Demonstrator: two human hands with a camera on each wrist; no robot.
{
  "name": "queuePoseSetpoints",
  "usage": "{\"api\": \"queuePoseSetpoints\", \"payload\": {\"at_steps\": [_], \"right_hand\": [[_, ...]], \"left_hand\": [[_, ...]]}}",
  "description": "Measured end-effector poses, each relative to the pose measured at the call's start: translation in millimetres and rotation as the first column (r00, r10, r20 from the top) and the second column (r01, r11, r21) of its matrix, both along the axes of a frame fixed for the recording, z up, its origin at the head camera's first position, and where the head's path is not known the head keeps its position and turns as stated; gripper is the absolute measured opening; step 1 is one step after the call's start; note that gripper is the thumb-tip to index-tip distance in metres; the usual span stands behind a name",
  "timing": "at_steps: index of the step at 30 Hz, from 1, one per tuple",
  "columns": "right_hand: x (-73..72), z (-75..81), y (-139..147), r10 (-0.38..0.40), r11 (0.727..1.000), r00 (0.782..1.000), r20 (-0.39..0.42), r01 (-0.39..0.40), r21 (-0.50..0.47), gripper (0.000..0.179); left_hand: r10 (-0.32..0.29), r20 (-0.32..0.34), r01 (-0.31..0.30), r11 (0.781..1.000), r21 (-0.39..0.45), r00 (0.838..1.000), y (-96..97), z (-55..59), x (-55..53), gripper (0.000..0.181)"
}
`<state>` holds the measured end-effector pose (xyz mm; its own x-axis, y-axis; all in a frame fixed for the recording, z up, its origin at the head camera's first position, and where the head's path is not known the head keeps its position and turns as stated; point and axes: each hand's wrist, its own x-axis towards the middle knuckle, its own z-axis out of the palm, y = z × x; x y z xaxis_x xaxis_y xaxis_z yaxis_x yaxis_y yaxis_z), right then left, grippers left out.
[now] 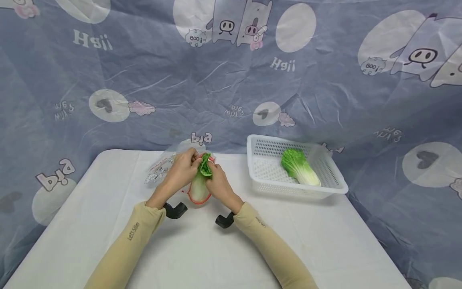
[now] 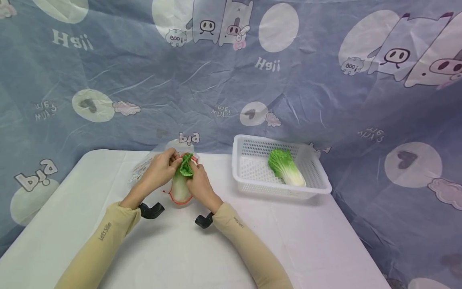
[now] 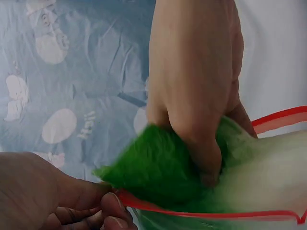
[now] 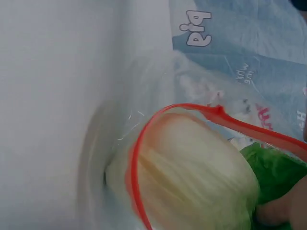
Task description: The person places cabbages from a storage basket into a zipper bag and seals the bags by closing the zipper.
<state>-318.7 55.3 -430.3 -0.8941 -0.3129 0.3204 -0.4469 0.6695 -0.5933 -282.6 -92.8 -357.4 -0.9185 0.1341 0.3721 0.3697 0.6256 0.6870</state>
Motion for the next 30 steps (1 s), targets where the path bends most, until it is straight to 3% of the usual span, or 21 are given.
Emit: {"api": "queuePoseSetpoints", "payload": {"at_steps": [4,7,15,26,30], "right_hand": [[-5.4,-0.8,-3.7,-0.065,0.998,0.998,0.006,0.065,0.021,0.026],[-10.4,-4.8,-6.0,-0.113,0.993,0.994,-0.003,0.113,-0.028,0.019],[-11.4,-11.9,-5.7,-0.12,0.989,0.985,0.127,0.13,-0.066,0.044],[-19.1,-19.1,-0.2,-0.185,0.98,0.974,0.13,0.192,-0.049,0.044],[-20.7,-20.9,3.1,-0.192,0.978,0.962,0.192,0.205,-0.048,0.046]], "left_hand": [[-0.064,0.025,0.064,0.998,0.004,0.998,8.9,6.1,10.7,0.009],[-0.048,0.05,0.048,0.999,0.005,0.998,12.4,8.6,15.4,0.01],[-0.005,0.099,0.006,1.0,-0.004,0.995,3.4,-2.0,1.3,0.014],[-0.052,0.064,0.053,0.998,-0.027,0.997,11.0,0.3,8.2,0.012],[-0.076,0.075,0.081,0.995,-0.058,0.994,14.7,1.1,11.3,0.011]]}}
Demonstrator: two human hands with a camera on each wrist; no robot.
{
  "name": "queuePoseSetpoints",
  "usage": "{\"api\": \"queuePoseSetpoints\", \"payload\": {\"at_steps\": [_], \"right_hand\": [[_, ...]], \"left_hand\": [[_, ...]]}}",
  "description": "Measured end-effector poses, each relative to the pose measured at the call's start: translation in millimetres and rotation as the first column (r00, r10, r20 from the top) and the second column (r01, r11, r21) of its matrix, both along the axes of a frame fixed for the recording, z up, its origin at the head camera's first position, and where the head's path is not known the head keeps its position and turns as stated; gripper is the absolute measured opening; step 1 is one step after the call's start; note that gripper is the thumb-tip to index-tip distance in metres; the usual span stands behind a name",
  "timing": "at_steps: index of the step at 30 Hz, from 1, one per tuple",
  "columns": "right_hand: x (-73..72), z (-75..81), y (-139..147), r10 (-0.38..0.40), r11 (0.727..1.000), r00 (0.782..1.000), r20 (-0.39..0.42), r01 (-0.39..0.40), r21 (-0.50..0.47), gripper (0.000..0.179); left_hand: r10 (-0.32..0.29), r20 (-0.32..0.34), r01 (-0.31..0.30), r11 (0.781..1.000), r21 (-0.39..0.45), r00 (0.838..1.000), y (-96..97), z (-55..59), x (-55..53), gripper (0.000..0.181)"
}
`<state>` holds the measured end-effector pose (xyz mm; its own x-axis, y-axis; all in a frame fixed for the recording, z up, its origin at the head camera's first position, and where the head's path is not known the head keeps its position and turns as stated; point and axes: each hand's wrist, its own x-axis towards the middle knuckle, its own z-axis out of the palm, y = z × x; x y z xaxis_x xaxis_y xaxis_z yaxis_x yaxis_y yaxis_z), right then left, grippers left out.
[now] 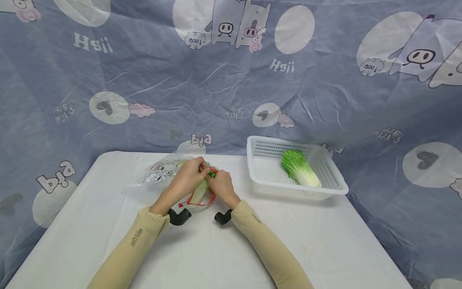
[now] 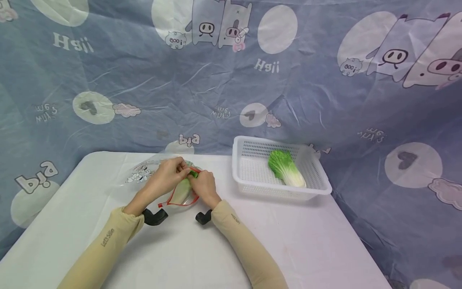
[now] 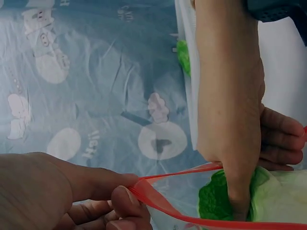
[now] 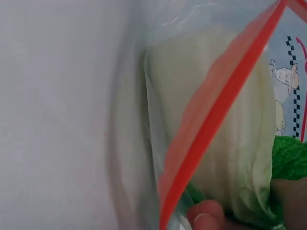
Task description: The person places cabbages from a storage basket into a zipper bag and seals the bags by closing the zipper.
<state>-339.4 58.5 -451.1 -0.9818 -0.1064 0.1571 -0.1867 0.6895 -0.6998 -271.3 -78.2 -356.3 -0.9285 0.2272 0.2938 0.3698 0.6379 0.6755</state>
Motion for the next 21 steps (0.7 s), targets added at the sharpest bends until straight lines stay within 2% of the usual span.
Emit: {"api": "queuePoseSetpoints", "payload": {"at_steps": [7,11,16,21], "right_hand": [[-1.9,4.0,9.6,0.053,0.99,0.985,0.162,-0.032,-0.135,0.067],[-3.2,8.7,16.3,0.105,0.983,0.976,0.19,-0.073,-0.167,0.073],[-3.6,20.4,25.7,0.127,0.982,0.965,0.228,-0.089,-0.169,0.076],[-3.6,36.9,41.2,0.209,0.977,0.935,0.286,-0.189,-0.096,0.065]], "left_hand": [[0.028,0.051,-0.028,1.0,-0.008,0.998,-4.4,-0.9,-2.4,0.01],[0.038,0.036,-0.038,0.999,-0.008,0.999,-7.5,-2.9,-6.1,0.009],[0.024,0.008,-0.024,1.0,0.007,1.0,-8.3,-4.1,-9.2,0.009],[0.027,0.03,-0.027,1.0,0.0,0.999,-9.0,-4.0,-10.3,0.009]]}}
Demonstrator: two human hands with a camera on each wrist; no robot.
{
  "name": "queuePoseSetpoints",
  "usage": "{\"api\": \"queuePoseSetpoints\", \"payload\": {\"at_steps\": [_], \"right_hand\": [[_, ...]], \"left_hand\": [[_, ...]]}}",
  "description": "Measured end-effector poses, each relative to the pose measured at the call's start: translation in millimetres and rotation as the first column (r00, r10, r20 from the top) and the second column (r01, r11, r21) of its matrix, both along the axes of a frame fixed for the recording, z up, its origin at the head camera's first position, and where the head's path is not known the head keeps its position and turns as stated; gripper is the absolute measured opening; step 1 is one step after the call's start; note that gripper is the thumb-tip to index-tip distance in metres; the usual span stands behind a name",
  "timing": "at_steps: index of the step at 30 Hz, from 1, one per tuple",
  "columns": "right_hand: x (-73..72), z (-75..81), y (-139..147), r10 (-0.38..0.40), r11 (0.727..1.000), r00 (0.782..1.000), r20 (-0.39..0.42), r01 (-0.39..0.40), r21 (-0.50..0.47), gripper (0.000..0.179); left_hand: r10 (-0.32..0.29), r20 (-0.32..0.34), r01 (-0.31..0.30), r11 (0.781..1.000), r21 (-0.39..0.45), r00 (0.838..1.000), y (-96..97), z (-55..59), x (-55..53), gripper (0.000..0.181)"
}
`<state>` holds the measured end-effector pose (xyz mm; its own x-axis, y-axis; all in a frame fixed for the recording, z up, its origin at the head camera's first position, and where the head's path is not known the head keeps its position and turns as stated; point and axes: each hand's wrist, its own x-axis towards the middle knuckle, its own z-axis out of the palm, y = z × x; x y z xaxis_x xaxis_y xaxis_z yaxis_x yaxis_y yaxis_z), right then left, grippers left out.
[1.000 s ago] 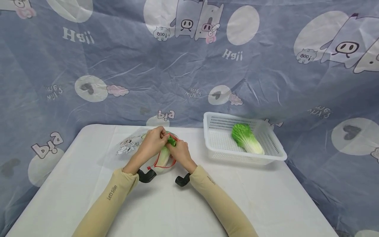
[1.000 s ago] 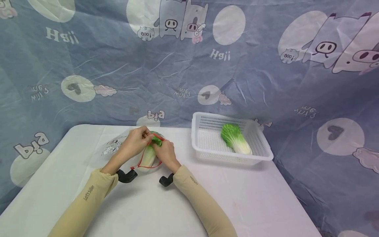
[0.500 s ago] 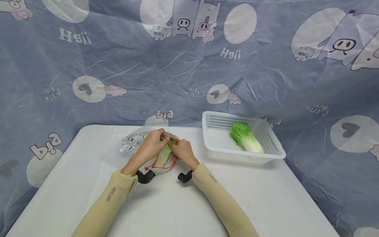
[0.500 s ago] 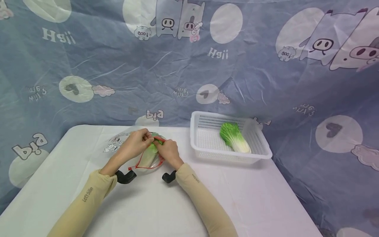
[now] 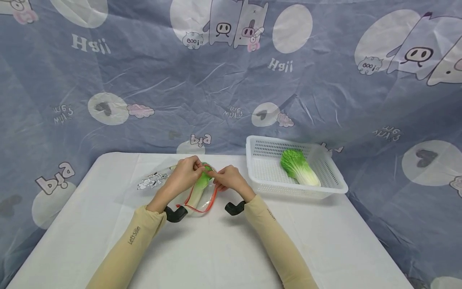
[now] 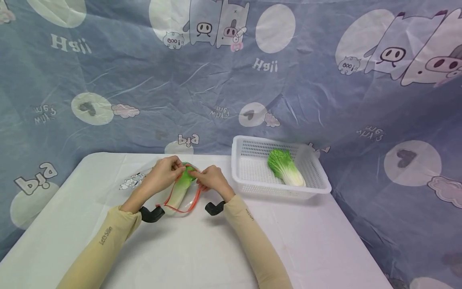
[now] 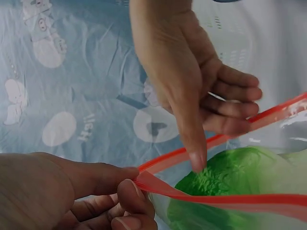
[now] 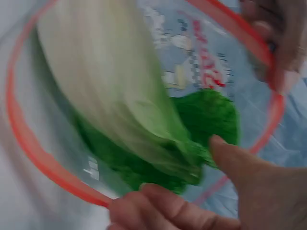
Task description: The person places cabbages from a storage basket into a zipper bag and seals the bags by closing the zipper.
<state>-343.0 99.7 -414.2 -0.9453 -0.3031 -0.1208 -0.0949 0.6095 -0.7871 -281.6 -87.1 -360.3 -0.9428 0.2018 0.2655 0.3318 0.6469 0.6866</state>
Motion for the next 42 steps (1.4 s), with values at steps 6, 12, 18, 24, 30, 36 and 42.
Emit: {"api": "queuePoseSetpoints", "payload": {"at_steps": [6,12,18,24,30,36,42], "right_hand": [[-3.5,17.9,19.2,0.107,0.991,0.993,-0.056,-0.102,0.089,0.033],[-11.5,14.7,22.5,0.186,0.979,0.961,-0.203,-0.163,0.126,0.028],[-19.4,1.6,22.0,0.251,0.968,0.92,-0.301,-0.233,0.096,0.015],[-22.3,-4.2,23.1,0.265,0.964,0.896,-0.357,-0.258,0.07,0.014],[-24.3,-6.9,23.9,0.299,0.953,0.851,-0.432,-0.285,0.099,0.01],[-24.9,-5.8,24.3,0.306,0.95,0.846,-0.437,-0.304,0.076,0.009],[-25.8,-1.8,25.0,0.29,0.955,0.873,-0.392,-0.291,0.058,0.01]], "left_hand": [[0.005,0.029,-0.005,1.0,0.014,1.0,-4.4,1.3,-0.9,0.011],[0.005,0.038,-0.005,1.0,0.017,0.999,-6.5,3.4,-0.1,0.012],[0.01,0.057,-0.011,1.0,0.005,0.998,-7.0,5.1,1.1,0.011],[0.022,0.056,-0.022,1.0,0.003,0.998,-8.8,6.3,1.2,0.011],[0.02,0.054,-0.02,1.0,0.0,0.998,-10.1,7.2,1.4,0.01],[0.019,0.049,-0.02,1.0,0.01,0.999,-11.7,7.3,0.0,0.01],[0.015,0.048,-0.014,1.0,-0.019,0.999,-15.7,8.5,0.5,0.01]]}}
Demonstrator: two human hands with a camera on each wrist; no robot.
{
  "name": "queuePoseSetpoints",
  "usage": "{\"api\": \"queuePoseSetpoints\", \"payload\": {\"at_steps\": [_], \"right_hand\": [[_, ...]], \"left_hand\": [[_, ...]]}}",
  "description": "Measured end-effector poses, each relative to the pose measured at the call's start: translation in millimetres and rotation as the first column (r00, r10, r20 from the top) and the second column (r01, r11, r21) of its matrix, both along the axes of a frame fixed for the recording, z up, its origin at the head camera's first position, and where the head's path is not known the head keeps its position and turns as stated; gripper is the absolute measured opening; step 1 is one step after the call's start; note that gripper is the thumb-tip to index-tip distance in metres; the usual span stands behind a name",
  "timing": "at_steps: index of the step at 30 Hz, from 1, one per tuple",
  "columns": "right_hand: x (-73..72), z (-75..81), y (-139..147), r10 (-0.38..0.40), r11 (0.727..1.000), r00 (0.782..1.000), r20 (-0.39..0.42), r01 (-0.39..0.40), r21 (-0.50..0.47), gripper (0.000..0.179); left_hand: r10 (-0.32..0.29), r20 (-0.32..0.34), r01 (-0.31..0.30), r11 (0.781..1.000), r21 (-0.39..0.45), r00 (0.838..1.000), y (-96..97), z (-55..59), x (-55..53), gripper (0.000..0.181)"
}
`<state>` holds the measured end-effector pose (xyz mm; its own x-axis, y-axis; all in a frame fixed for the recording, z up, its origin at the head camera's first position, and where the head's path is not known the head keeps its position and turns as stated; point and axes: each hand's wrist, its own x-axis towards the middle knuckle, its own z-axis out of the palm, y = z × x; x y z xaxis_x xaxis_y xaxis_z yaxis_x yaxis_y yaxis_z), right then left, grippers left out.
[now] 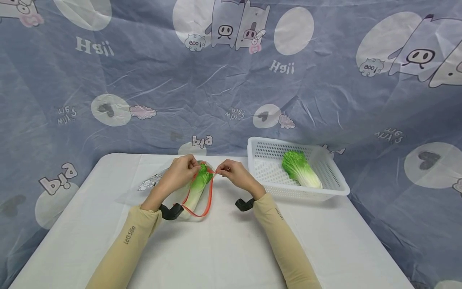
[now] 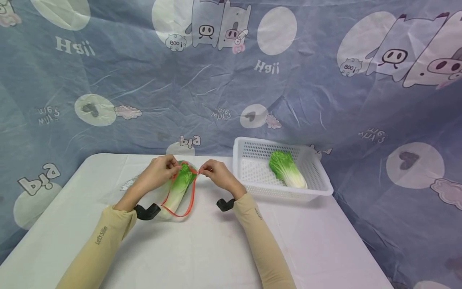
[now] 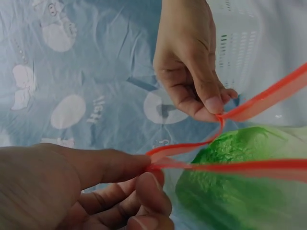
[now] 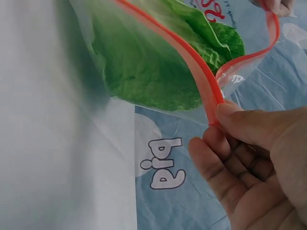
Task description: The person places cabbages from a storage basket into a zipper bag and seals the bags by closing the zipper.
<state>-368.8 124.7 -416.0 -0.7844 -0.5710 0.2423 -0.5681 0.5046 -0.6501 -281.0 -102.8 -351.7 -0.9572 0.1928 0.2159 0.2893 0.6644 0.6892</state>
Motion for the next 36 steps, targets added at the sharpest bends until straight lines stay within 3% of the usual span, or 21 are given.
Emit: {"api": "queuePoseSetpoints", "payload": {"at_steps": [3,6,9,11,14,16,20,26,32,36], "right_hand": [[0.3,4.2,4.1,-0.027,1.0,1.0,0.016,0.027,-0.011,0.011],[0.4,9.6,10.0,-0.049,0.998,0.998,0.027,0.05,-0.025,0.012],[0.2,15.3,17.8,-0.082,0.996,0.996,0.022,0.083,-0.037,0.013],[-0.2,18.4,23.6,-0.109,0.993,0.994,0.01,0.11,-0.045,0.014],[-1.0,21.8,31.4,-0.149,0.987,0.989,0.001,0.149,-0.061,0.015],[-1.6,23.2,35.3,-0.16,0.985,0.987,-0.002,0.16,-0.072,0.015],[-3.8,22.3,39.4,-0.159,0.985,0.987,0.007,0.159,-0.074,0.015],[-4.6,22.6,41.1,-0.163,0.984,0.987,0.002,0.163,-0.078,0.015],[-4.5,24.4,46.0,-0.166,0.983,0.986,0.026,0.168,-0.071,0.016],[-2.1,30.2,53.0,-0.178,0.979,0.983,0.036,0.18,-0.09,0.017]], "left_hand": [[-0.038,0.047,0.041,0.998,-0.052,0.998,-3.2,0.1,0.6,0.01],[-0.116,0.123,0.134,0.981,-0.143,0.986,-8.0,0.2,2.2,0.014],[-0.18,0.234,0.244,0.929,-0.278,0.955,-13.6,2.3,7.2,0.025],[-0.202,0.321,0.312,0.886,-0.342,0.925,-16.5,3.4,11.5,0.032],[-0.225,0.388,0.379,0.841,-0.385,0.894,-16.0,1.8,14.6,0.035],[-0.264,0.376,0.406,0.834,-0.373,0.888,-12.2,-1.7,13.7,0.031],[-0.321,0.278,0.411,0.826,-0.385,0.906,-1.9,-10.2,8.4,0.018],[-0.336,0.172,0.378,0.834,-0.402,0.926,2.1,-15.4,2.2,0.014],[-0.373,0.077,0.373,0.845,-0.384,0.925,-7.4,-11.7,-1.3,0.013],[-0.38,0.01,0.365,0.88,-0.305,0.925,-23.5,-0.9,-0.4,0.01]]}}
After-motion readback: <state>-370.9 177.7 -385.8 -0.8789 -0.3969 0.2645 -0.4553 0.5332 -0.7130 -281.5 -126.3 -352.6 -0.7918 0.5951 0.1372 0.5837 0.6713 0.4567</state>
